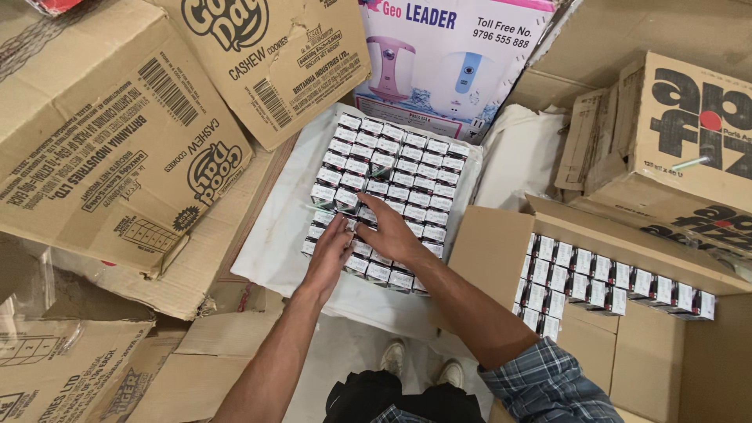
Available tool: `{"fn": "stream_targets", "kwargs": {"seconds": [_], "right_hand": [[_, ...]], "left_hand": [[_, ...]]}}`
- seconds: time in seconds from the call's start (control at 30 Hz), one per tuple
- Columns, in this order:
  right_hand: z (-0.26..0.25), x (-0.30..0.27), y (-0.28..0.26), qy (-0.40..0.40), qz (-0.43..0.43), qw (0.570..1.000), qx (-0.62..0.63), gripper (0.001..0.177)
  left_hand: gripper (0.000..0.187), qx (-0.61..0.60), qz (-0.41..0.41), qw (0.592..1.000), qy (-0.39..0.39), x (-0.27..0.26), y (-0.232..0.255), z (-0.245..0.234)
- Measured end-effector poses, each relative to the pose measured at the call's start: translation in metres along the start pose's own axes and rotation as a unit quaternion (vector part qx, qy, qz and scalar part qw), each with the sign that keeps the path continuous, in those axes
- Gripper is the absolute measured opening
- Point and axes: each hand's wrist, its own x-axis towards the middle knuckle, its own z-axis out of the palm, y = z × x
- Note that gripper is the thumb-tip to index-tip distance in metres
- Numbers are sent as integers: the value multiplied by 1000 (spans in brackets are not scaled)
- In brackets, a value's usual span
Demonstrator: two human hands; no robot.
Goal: The person transfers small white boxes from a larger open box to a smaller open box, arranging them in neat rows. The person handles the boxes by hand, picking them up and placing them into the smaller box.
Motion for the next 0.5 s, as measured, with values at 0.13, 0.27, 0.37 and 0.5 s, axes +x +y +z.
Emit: {"fn": "stream_targets", "kwargs": {"seconds": [0.13,0.27,0.37,0.5], "right_hand": [[1,6,-8,7,-19,1000,9,68],[10,15,16,46,-15,999,-3,67],[16,21,29,45,-7,999,-6,61],[20,18,24,30,-2,999,-13,50]], "left_hand": [[78,-14,-27,1000,-2,-1,16,5],[78,-39,-38,998,-9,4,14,5],[79,-55,-45,997,-6,1,18,11],[85,-66,-50,997,1,4,7,10]]}}
